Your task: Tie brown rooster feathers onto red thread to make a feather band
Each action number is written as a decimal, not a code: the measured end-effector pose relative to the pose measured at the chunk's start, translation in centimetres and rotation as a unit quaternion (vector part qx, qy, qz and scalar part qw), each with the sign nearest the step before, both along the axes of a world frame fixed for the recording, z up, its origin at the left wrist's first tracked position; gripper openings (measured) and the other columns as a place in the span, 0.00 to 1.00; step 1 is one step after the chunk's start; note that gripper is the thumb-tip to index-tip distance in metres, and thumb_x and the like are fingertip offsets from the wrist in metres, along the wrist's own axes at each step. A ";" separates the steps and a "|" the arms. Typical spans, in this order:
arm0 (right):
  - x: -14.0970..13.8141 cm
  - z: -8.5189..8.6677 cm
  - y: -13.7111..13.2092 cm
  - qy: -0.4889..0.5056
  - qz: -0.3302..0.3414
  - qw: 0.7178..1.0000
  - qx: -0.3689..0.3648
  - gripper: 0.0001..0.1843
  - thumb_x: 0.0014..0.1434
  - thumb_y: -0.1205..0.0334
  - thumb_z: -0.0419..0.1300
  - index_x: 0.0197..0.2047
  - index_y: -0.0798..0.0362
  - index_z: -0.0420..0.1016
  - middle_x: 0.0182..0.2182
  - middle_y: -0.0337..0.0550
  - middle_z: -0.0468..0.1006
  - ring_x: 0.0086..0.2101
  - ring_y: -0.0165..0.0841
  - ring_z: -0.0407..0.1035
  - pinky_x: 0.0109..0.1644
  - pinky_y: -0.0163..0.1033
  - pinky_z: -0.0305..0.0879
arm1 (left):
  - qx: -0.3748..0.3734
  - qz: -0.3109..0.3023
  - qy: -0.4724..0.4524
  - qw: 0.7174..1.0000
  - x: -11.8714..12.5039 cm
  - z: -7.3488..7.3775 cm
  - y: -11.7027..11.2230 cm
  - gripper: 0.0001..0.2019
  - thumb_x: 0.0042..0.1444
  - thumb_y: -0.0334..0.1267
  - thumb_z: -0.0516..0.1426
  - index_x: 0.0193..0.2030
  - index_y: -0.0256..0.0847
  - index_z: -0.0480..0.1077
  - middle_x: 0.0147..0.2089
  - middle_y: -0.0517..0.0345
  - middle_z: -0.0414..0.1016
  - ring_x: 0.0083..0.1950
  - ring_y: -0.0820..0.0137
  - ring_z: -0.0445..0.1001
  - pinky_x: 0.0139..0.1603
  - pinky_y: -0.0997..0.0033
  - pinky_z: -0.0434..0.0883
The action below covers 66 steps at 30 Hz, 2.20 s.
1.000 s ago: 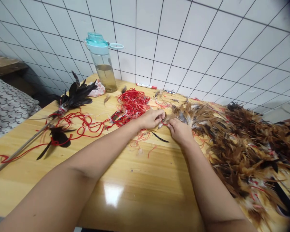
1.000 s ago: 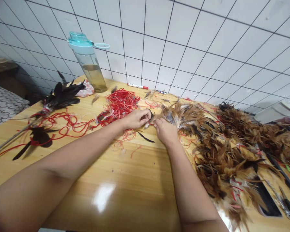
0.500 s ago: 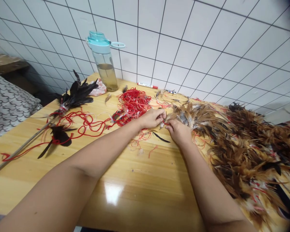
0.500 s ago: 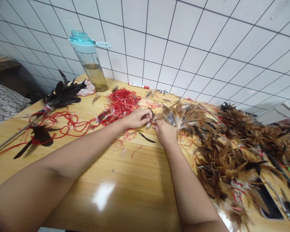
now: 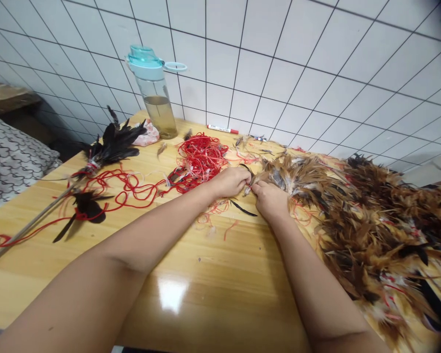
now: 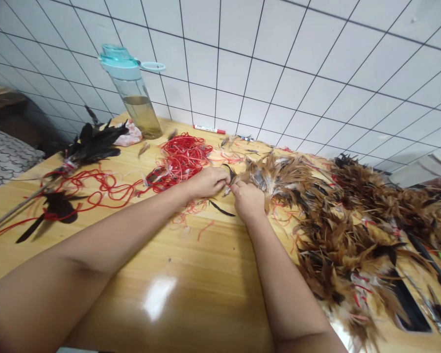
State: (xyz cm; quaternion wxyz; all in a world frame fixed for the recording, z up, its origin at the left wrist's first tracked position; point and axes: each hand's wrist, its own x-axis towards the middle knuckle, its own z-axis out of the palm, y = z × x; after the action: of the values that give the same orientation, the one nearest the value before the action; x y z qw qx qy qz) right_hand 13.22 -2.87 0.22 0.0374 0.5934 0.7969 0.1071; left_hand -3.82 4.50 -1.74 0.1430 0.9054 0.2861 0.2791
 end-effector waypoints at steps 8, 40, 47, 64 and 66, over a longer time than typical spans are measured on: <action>-0.5 0.0 -0.1 -0.009 -0.023 1.000 -0.011 0.20 0.65 0.64 0.44 0.48 0.46 0.76 0.40 0.50 0.77 0.39 0.36 0.71 0.36 0.37 0.59 | 0.016 0.028 0.044 0.999 0.2 0.2 -0.1 0.11 0.50 0.27 0.50 0.32 0.39 0.74 0.34 0.53 0.73 0.36 0.67 0.70 0.39 0.69 0.65; -0.7 0.0 -0.5 0.003 -0.071 0.997 -0.029 0.15 0.66 0.63 0.43 0.46 0.51 0.69 0.43 0.50 0.77 0.40 0.39 0.75 0.36 0.37 0.63 | -0.092 0.123 0.139 0.978 1.2 2.6 -2.7 0.12 0.53 0.42 0.55 0.38 0.37 0.73 0.42 0.45 0.76 0.45 0.58 0.75 0.42 0.64 0.69; 0.1 -0.7 0.1 0.119 -0.114 0.986 -0.018 0.11 0.65 0.58 0.47 0.43 0.50 0.69 0.41 0.47 0.80 0.39 0.37 0.74 0.36 0.37 0.59 | -0.132 0.175 0.103 0.970 1.2 2.0 -2.2 0.08 0.52 0.36 0.54 0.35 0.38 0.72 0.39 0.45 0.76 0.42 0.58 0.74 0.41 0.63 0.68; 0.0 -2.3 0.8 0.541 -0.033 0.840 0.022 0.23 0.56 0.46 0.54 0.42 0.56 0.76 0.27 0.41 0.75 0.27 0.32 0.64 0.34 0.37 0.62 | -0.476 -0.060 -0.442 0.758 1.4 0.9 -1.4 0.15 0.42 0.36 0.66 0.37 0.35 0.70 0.33 0.59 0.73 0.35 0.75 0.70 0.37 0.75 0.65; -0.2 -2.6 0.9 0.567 -0.032 0.823 0.014 0.22 0.55 0.45 0.55 0.39 0.55 0.77 0.27 0.41 0.75 0.28 0.32 0.65 0.35 0.37 0.63 | -0.472 -0.087 -0.443 0.757 1.2 1.0 -1.5 0.17 0.41 0.36 0.67 0.38 0.35 0.72 0.36 0.56 0.75 0.39 0.72 0.72 0.44 0.72 0.66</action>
State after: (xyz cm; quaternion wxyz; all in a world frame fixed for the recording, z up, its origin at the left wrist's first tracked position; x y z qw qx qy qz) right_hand 13.01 -1.92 -2.43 -0.4258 0.5749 0.6569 -0.2380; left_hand -2.59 2.95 -0.73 0.6870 0.5193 0.2059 0.4647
